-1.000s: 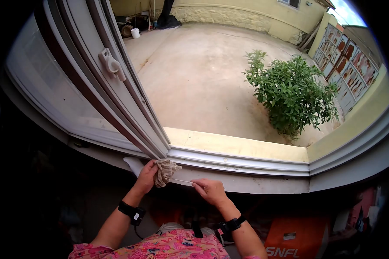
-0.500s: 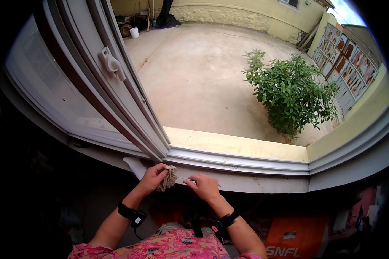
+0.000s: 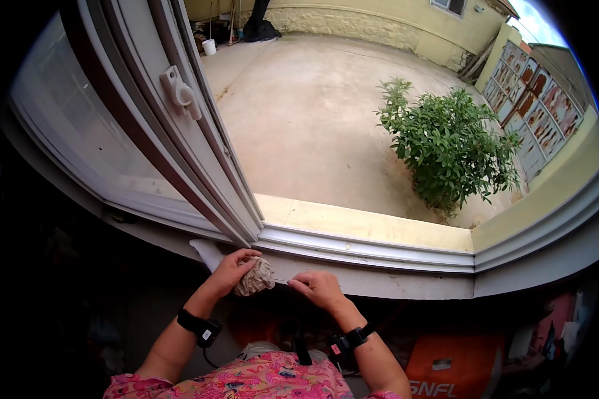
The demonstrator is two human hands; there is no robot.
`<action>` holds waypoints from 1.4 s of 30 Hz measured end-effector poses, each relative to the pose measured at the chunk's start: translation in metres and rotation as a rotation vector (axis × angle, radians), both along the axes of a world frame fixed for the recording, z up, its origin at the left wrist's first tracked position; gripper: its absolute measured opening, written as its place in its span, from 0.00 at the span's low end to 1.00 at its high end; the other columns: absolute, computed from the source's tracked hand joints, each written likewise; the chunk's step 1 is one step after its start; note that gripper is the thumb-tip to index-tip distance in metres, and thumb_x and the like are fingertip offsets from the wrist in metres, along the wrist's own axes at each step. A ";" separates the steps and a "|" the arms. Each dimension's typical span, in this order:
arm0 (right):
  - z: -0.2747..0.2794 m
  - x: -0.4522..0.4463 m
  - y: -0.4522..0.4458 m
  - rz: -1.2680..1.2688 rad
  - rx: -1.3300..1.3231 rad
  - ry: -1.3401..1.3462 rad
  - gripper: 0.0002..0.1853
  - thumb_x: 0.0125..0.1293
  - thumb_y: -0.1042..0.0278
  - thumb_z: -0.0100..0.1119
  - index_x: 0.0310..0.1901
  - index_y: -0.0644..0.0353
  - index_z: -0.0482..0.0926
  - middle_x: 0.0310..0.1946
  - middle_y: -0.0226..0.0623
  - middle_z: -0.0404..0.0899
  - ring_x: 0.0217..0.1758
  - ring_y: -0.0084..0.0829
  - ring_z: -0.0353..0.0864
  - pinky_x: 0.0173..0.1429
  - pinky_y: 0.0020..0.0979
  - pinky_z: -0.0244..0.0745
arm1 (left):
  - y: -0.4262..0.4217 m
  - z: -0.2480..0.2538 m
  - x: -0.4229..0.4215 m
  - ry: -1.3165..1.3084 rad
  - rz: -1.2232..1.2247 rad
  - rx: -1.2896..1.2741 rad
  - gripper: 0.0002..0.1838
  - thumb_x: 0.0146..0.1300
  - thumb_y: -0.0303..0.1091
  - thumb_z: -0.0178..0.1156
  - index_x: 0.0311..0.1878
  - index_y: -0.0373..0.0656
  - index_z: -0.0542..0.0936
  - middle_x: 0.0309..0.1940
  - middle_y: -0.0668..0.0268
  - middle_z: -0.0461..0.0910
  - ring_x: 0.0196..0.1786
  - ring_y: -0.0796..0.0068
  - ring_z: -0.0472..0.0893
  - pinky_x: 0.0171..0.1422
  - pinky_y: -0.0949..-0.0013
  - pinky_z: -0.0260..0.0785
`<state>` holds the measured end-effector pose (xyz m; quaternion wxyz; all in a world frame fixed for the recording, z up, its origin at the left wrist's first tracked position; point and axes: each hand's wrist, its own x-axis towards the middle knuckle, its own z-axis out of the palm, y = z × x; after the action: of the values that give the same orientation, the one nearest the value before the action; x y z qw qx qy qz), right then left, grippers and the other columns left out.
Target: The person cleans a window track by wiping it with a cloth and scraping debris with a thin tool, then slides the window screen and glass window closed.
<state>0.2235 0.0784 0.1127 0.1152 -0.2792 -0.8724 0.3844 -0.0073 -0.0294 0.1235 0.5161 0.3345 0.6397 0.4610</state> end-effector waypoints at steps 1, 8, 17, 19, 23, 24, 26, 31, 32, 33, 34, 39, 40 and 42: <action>-0.003 0.001 0.000 0.005 -0.096 0.004 0.14 0.62 0.51 0.54 0.34 0.51 0.82 0.28 0.39 0.80 0.33 0.41 0.79 0.35 0.35 0.73 | -0.001 -0.004 0.000 -0.125 0.012 0.000 0.12 0.61 0.29 0.55 0.48 0.38 0.77 0.46 0.66 0.74 0.47 0.75 0.74 0.50 0.73 0.68; -0.017 0.002 -0.001 -0.004 -0.432 0.123 0.12 0.65 0.62 0.54 0.36 0.63 0.81 0.29 0.36 0.82 0.34 0.22 0.78 0.40 0.25 0.72 | -0.002 0.010 -0.005 -0.087 -0.240 0.341 0.17 0.63 0.32 0.52 0.55 0.39 0.75 0.60 0.65 0.66 0.63 0.74 0.63 0.64 0.71 0.57; -0.007 -0.009 -0.012 -0.161 -0.281 0.120 0.12 0.65 0.63 0.54 0.38 0.63 0.82 0.28 0.37 0.82 0.33 0.22 0.78 0.40 0.23 0.71 | -0.009 -0.003 0.002 -0.004 -0.091 0.039 0.09 0.62 0.29 0.56 0.45 0.37 0.77 0.38 0.68 0.78 0.38 0.82 0.75 0.43 0.77 0.69; -0.018 -0.015 -0.016 -0.196 -0.286 0.160 0.11 0.65 0.64 0.53 0.38 0.62 0.82 0.29 0.37 0.81 0.33 0.23 0.77 0.40 0.24 0.70 | -0.004 -0.010 0.003 0.003 -0.028 0.101 0.09 0.62 0.30 0.57 0.43 0.37 0.77 0.32 0.70 0.77 0.35 0.83 0.75 0.38 0.78 0.68; -0.023 -0.022 -0.017 -0.204 -0.357 0.268 0.09 0.63 0.64 0.54 0.38 0.57 0.82 0.29 0.39 0.79 0.31 0.37 0.78 0.36 0.31 0.71 | 0.003 -0.024 0.006 -0.007 0.115 0.176 0.09 0.63 0.31 0.55 0.42 0.37 0.76 0.29 0.70 0.78 0.31 0.83 0.75 0.34 0.78 0.68; -0.022 -0.023 -0.017 -0.203 -0.357 0.266 0.09 0.63 0.64 0.54 0.38 0.57 0.82 0.29 0.39 0.79 0.31 0.37 0.78 0.36 0.31 0.71 | 0.004 -0.024 0.008 -0.010 0.116 0.176 0.09 0.63 0.31 0.55 0.42 0.37 0.76 0.29 0.70 0.78 0.31 0.83 0.75 0.34 0.78 0.68; -0.018 -0.024 -0.020 -0.319 -0.042 0.157 0.08 0.61 0.66 0.56 0.38 0.56 0.82 0.27 0.35 0.76 0.31 0.37 0.76 0.35 0.34 0.70 | 0.009 -0.022 0.013 -0.386 0.161 0.148 0.10 0.64 0.31 0.53 0.44 0.36 0.75 0.34 0.68 0.78 0.34 0.81 0.76 0.39 0.76 0.70; 0.002 -0.031 -0.023 -0.355 0.610 0.145 0.10 0.57 0.67 0.58 0.42 0.52 0.80 0.24 0.33 0.71 0.30 0.35 0.73 0.32 0.36 0.68 | 0.017 -0.022 0.020 -0.555 0.132 0.163 0.10 0.65 0.32 0.53 0.46 0.38 0.75 0.37 0.67 0.78 0.39 0.80 0.77 0.45 0.75 0.69; 0.004 -0.031 -0.022 -0.304 0.772 0.113 0.12 0.57 0.68 0.58 0.44 0.51 0.80 0.25 0.32 0.71 0.30 0.34 0.73 0.31 0.36 0.68 | 0.018 -0.026 0.020 -0.589 0.144 0.177 0.10 0.65 0.32 0.53 0.46 0.38 0.75 0.36 0.68 0.78 0.39 0.81 0.76 0.46 0.74 0.69; 0.001 -0.030 -0.020 -0.304 0.773 0.113 0.12 0.57 0.68 0.58 0.44 0.51 0.80 0.25 0.32 0.71 0.30 0.34 0.73 0.31 0.36 0.68 | 0.018 -0.025 0.020 -0.589 0.144 0.178 0.10 0.65 0.32 0.53 0.46 0.38 0.75 0.36 0.68 0.78 0.39 0.81 0.76 0.46 0.74 0.69; -0.006 -0.029 -0.018 -0.268 0.713 0.164 0.11 0.58 0.67 0.57 0.44 0.52 0.79 0.23 0.32 0.70 0.28 0.34 0.72 0.29 0.35 0.67 | 0.019 -0.024 0.020 -0.515 0.137 0.174 0.10 0.65 0.32 0.53 0.45 0.38 0.75 0.36 0.68 0.78 0.39 0.81 0.76 0.45 0.75 0.69; -0.003 -0.013 -0.021 -0.070 -0.144 0.203 0.11 0.64 0.63 0.52 0.44 0.57 0.78 0.16 0.33 0.67 0.20 0.33 0.68 0.26 0.29 0.65 | 0.017 -0.017 0.008 -0.385 -0.047 0.127 0.07 0.66 0.29 0.52 0.44 0.39 0.74 0.36 0.69 0.78 0.39 0.81 0.77 0.43 0.75 0.71; -0.002 -0.008 -0.014 0.002 -0.629 0.138 0.13 0.65 0.60 0.49 0.44 0.57 0.78 0.16 0.36 0.69 0.19 0.34 0.69 0.26 0.28 0.65 | 0.016 -0.016 0.006 -0.413 -0.102 0.150 0.07 0.65 0.29 0.53 0.44 0.39 0.75 0.36 0.69 0.78 0.38 0.81 0.77 0.43 0.76 0.71; -0.002 -0.003 -0.008 0.078 -1.113 0.064 0.14 0.67 0.58 0.47 0.44 0.57 0.78 0.16 0.38 0.70 0.18 0.35 0.71 0.26 0.28 0.66 | 0.015 -0.013 0.006 -0.440 -0.156 0.174 0.08 0.65 0.29 0.53 0.45 0.39 0.75 0.36 0.69 0.78 0.38 0.81 0.77 0.43 0.76 0.71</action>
<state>0.2202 0.0701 0.1105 -0.0377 -0.2535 -0.5438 0.7991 -0.0011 -0.0142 0.1105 0.6461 0.3179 0.4420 0.5349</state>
